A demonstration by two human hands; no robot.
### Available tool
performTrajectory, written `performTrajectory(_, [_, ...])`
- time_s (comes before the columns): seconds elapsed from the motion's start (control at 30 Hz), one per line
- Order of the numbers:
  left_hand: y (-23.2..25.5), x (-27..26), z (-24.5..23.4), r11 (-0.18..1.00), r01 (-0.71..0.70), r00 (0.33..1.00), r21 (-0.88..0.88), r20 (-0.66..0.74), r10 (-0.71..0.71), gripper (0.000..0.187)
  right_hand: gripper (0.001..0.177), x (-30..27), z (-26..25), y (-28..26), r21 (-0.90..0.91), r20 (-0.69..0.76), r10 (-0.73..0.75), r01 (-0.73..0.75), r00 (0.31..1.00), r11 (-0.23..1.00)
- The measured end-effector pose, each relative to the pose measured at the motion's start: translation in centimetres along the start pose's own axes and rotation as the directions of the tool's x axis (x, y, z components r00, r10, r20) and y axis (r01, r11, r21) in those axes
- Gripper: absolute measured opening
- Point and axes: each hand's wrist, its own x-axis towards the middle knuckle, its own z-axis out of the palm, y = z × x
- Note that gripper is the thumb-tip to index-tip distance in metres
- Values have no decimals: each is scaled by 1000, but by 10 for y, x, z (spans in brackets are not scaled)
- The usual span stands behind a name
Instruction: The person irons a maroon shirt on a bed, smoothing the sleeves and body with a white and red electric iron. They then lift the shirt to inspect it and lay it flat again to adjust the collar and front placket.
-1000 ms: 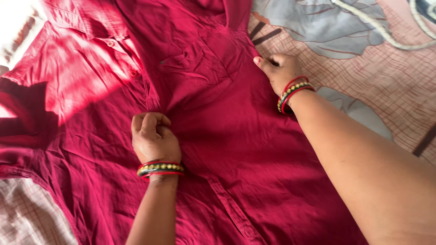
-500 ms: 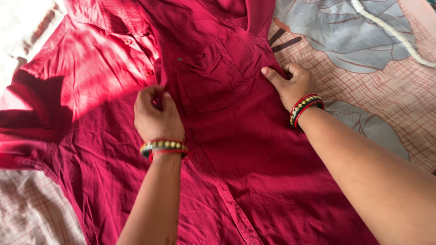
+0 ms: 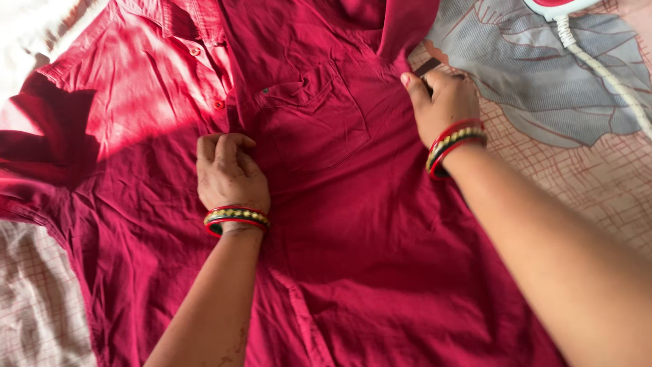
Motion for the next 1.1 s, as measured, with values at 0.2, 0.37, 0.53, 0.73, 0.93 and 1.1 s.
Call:
performTrajectory(0.2, [-8, 4, 4, 1000, -2, 1000, -11, 17, 2, 46, 55, 10, -5, 5, 104, 57, 47, -53, 997, 993])
performTrajectory(0.37, [-34, 53, 9, 813, 574, 818, -94, 120, -563, 43, 79, 82, 16, 3, 374, 214, 131, -205, 968, 904])
performTrajectory(0.53, [-60, 112, 39, 328, 694, 700, -640, 496, -513, 29, 100, 134, 39, -14, 498, 426, 128, -350, 895, 793])
performTrajectory(0.73, [-67, 104, 55, 776, 483, 867, -405, 344, -360, 31, 86, 123, 13, -19, 723, 494, -227, -251, 840, 644])
performTrajectory(0.93, [-47, 127, 55, 924, 314, 767, 220, 514, -383, 45, 72, 116, 8, -7, 689, 664, -385, -324, 641, 648])
performTrajectory(1.1, [-26, 139, 49, 404, 906, 370, -125, 700, -611, 48, 75, 113, 24, -4, 736, 421, -336, -101, 842, 670])
